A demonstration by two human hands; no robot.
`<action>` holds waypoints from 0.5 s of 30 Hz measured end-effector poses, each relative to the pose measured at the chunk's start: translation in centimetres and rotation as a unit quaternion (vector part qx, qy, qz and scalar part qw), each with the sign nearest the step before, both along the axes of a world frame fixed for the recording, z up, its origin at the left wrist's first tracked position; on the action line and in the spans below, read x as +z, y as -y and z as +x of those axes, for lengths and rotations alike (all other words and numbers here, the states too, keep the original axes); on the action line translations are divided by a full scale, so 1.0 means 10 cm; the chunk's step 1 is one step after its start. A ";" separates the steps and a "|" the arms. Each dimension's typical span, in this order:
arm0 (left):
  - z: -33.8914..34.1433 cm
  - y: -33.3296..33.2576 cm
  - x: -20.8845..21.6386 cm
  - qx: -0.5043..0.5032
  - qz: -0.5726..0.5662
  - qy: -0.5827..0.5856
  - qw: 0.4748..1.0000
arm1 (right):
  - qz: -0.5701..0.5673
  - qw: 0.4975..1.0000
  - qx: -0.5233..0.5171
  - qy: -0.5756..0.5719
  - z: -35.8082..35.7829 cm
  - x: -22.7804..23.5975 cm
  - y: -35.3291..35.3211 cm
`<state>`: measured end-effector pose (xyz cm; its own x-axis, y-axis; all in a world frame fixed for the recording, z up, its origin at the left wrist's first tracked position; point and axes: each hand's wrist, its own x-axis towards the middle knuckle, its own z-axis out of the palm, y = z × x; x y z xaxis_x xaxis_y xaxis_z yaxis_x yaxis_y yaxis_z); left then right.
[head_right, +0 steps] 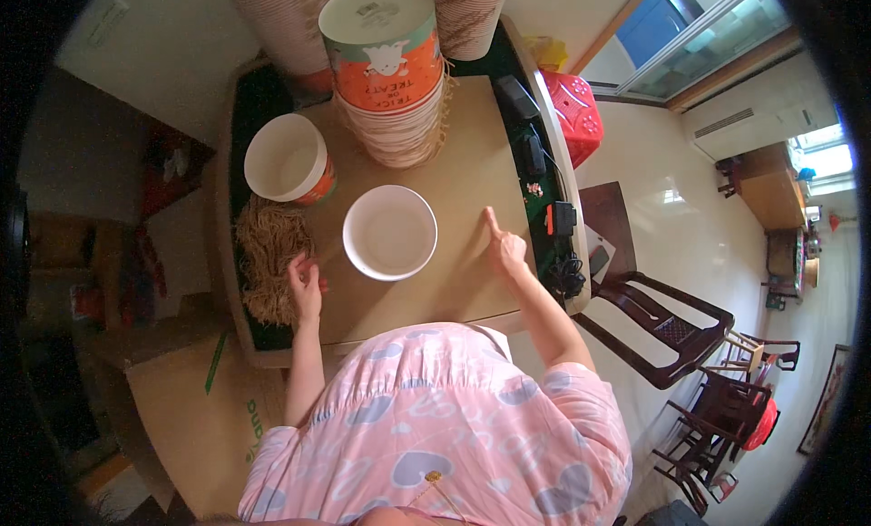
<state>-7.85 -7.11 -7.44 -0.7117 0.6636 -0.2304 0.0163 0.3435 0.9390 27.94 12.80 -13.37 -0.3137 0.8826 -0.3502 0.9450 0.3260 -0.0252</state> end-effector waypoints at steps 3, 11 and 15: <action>-0.20 0.13 -0.08 0.035 -0.028 0.001 0.999 | -0.020 0.993 -0.110 0.033 0.17 0.06 -0.23; -0.44 0.25 -0.21 0.060 -0.057 0.004 0.997 | -0.052 0.962 -0.250 -0.092 0.30 -0.01 -0.29; -0.53 0.28 -0.46 0.016 -0.089 -0.079 0.993 | -0.016 0.967 -0.220 -0.131 0.32 -0.09 -0.08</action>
<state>-13.18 -9.94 -12.06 -0.7688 0.5980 -0.2267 0.1438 0.5071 0.8498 31.17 13.64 -14.25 0.0073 0.9407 -0.3393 0.9521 -0.1103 -0.2853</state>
